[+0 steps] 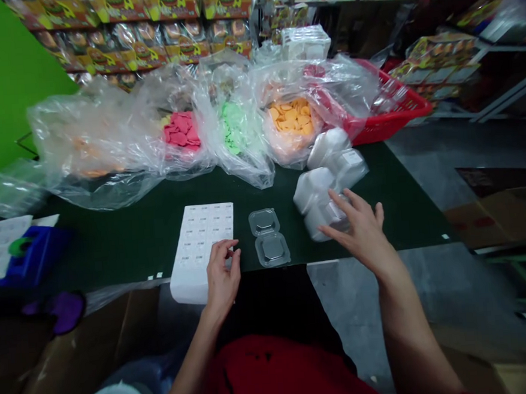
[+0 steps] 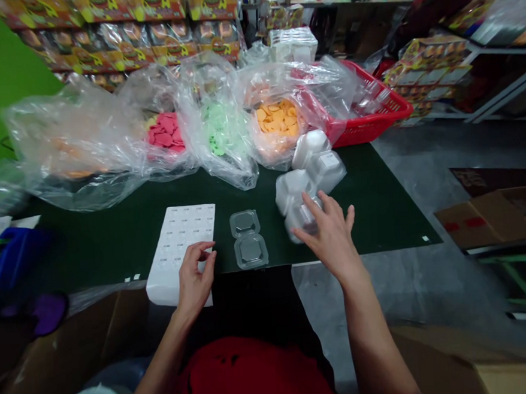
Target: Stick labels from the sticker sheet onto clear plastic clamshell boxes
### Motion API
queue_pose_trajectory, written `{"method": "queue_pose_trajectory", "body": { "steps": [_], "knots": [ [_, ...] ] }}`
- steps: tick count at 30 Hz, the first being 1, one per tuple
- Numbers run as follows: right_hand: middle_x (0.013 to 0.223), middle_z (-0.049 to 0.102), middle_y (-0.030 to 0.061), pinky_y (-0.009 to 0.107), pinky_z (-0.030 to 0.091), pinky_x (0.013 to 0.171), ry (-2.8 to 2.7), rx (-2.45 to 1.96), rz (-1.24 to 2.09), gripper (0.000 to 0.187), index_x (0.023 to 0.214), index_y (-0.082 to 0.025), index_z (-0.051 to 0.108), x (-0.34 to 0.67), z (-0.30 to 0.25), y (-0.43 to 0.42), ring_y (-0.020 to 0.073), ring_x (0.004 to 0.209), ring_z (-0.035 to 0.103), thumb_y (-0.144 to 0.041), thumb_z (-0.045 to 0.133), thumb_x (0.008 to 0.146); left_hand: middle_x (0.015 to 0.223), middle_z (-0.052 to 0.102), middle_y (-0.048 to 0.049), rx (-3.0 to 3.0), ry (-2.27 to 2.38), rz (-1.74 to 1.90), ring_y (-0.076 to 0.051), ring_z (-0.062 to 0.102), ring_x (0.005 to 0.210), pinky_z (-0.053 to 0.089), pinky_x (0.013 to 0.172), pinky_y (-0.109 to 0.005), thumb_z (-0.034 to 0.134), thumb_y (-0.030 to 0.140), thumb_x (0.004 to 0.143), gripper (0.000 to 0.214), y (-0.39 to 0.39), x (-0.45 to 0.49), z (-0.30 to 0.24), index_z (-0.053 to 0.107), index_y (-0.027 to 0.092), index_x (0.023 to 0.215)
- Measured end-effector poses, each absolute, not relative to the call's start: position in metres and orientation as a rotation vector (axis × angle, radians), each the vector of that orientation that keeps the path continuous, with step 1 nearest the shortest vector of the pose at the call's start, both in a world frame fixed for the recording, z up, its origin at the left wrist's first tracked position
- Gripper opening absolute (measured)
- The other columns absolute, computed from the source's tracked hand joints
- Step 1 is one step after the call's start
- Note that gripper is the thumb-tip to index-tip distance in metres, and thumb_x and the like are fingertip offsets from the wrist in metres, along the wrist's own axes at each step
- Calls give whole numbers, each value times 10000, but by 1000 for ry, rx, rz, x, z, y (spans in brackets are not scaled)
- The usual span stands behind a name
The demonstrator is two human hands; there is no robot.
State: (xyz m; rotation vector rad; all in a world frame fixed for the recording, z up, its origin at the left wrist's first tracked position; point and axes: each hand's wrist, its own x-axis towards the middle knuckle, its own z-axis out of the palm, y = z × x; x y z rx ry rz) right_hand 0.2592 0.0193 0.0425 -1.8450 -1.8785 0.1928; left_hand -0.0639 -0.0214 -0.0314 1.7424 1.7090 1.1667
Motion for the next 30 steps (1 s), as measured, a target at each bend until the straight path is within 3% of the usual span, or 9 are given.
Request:
{"method": "queue_pose_trajectory", "body": {
  "steps": [2,4,8,11,15,18,22,25,30],
  "knots": [
    [1652,437,176,822,196,1192,-1764,-1787,121,741,1590,-319,490,249,54,6,451,1530,404,-657,663,953,1180,687,-94,1738,1760,1175,-217,690,1006,595,916,-380,550,289,1043,211,-24,-78,-33,687,221,1189],
    [1591,517,169,722,319,1200,-1611,-1682,165,688,1523,-294,578,230,63,-14,414,1481,476,-649,687,943,1220,703,-109,1754,1803,1172,-240,693,1125,586,1005,-421,516,275,1053,245,-26,-96,-37,683,211,1220],
    [1208,792,117,494,597,950,-1484,-1436,1044,343,1181,-271,805,165,33,-57,295,1074,742,-519,686,976,1437,676,-141,1828,1870,1049,-287,605,1409,464,1215,-548,450,228,1057,367,-33,-127,-54,652,202,1362],
    [1141,823,160,496,615,884,-1321,-1329,1706,482,1091,-198,835,109,-24,-72,323,992,772,-602,791,830,1540,622,-144,1905,1852,953,-298,495,1531,378,1278,-601,437,193,1049,437,-44,-133,-66,603,202,1454],
    [1100,836,126,493,546,1039,-914,-1175,1911,556,1068,-186,831,60,-70,-71,307,1050,759,-618,860,720,1576,594,-138,1949,1769,918,-277,466,1554,339,1301,-607,450,179,1054,451,-63,-124,-67,564,211,1490],
    [945,838,90,455,560,968,-821,-1155,1922,486,972,-177,837,46,-70,-67,276,908,751,-585,876,710,1513,646,-135,1891,1727,952,-268,558,1480,416,1264,-566,504,218,1054,388,-74,-120,-57,600,222,1430],
    [851,818,62,380,565,783,-904,-1146,1913,409,960,-168,839,43,-62,-61,242,763,706,-524,826,761,1249,765,-106,1821,1666,888,-240,739,1171,604,1035,-420,596,308,1042,219,-78,-128,-38,702,234,1219],
    [846,810,38,348,543,732,-1107,-1150,1840,321,952,-177,840,43,-63,-57,230,741,683,-447,729,822,1116,790,-88,1967,1576,758,-241,756,1054,615,953,-401,614,314,1035,170,-73,-138,-27,748,238,1106],
    [768,766,2,306,503,696,-1238,-1198,1769,195,823,-174,817,44,-67,-54,197,699,621,-325,700,783,980,797,-74,2150,1494,634,-237,752,918,606,871,-397,591,208,997,182,-60,-144,-20,769,244,1009]
  ]
}}
